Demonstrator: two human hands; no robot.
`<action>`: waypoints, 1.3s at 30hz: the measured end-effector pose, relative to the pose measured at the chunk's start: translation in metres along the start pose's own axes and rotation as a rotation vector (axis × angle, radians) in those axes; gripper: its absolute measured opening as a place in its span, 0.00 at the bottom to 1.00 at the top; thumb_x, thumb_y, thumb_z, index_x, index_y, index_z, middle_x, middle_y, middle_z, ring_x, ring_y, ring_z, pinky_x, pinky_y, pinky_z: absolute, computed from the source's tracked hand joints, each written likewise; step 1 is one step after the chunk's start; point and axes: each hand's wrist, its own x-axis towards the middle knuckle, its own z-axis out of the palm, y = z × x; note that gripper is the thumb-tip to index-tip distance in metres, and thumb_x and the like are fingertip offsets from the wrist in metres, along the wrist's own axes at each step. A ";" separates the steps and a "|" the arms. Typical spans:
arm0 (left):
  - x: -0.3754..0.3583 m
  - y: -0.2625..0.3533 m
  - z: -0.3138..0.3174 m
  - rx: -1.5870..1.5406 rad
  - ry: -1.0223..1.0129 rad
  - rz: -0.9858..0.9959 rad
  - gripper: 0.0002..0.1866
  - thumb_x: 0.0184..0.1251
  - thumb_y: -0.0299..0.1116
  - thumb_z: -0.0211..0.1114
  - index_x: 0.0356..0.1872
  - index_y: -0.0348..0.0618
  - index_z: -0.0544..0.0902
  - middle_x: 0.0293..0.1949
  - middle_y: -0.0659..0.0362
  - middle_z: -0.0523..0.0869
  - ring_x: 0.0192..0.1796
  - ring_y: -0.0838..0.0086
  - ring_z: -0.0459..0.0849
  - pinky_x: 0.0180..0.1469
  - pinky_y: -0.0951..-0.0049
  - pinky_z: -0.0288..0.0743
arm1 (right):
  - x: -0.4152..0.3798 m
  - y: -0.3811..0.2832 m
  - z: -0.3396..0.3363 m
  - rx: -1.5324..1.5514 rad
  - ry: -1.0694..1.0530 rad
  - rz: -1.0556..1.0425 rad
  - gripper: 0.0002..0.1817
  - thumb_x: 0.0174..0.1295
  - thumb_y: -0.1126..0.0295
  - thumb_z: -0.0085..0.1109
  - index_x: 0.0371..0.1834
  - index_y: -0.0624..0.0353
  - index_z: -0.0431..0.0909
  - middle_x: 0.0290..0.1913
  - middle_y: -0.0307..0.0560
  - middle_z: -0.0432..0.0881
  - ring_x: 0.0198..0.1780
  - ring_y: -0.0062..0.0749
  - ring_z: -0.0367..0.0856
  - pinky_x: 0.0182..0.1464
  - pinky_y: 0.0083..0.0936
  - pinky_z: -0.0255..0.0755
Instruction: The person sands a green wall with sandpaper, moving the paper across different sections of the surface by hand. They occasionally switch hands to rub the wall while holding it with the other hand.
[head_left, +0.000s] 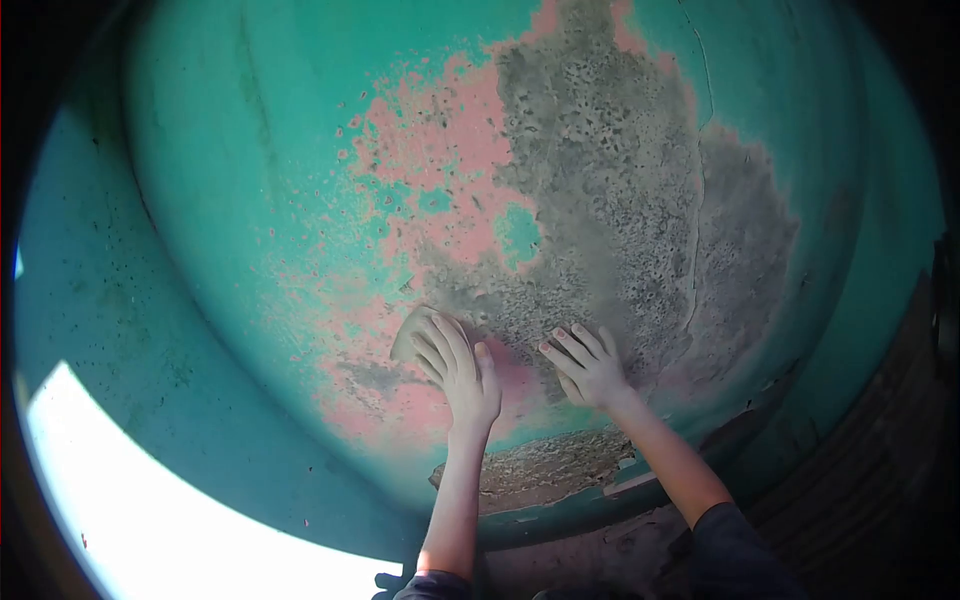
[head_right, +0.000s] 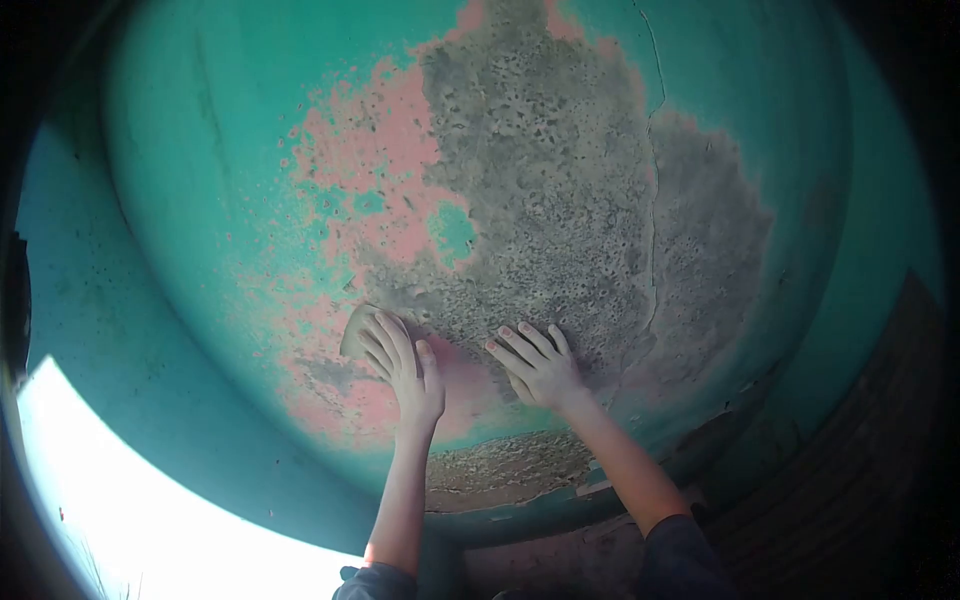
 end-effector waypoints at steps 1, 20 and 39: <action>-0.009 0.004 0.008 0.041 -0.085 -0.011 0.37 0.80 0.45 0.45 0.79 0.33 0.46 0.80 0.35 0.44 0.79 0.28 0.35 0.75 0.31 0.29 | -0.001 -0.005 0.001 0.013 0.021 0.036 0.28 0.65 0.60 0.55 0.72 0.34 0.73 0.74 0.36 0.70 0.74 0.36 0.65 0.75 0.55 0.50; -0.034 0.007 0.011 -0.256 -0.448 0.308 0.42 0.70 0.50 0.54 0.79 0.36 0.54 0.81 0.41 0.49 0.81 0.36 0.42 0.76 0.32 0.32 | -0.007 -0.041 -0.017 0.302 0.018 0.012 0.43 0.49 0.68 0.71 0.74 0.40 0.68 0.76 0.42 0.65 0.74 0.41 0.66 0.73 0.53 0.56; -0.022 0.033 -0.018 -0.340 -0.099 0.137 0.28 0.69 0.31 0.64 0.69 0.36 0.72 0.72 0.41 0.69 0.75 0.47 0.65 0.75 0.53 0.60 | 0.020 -0.094 -0.024 -0.112 -0.053 0.445 0.41 0.62 0.53 0.61 0.80 0.40 0.60 0.80 0.57 0.55 0.73 0.49 0.63 0.71 0.66 0.50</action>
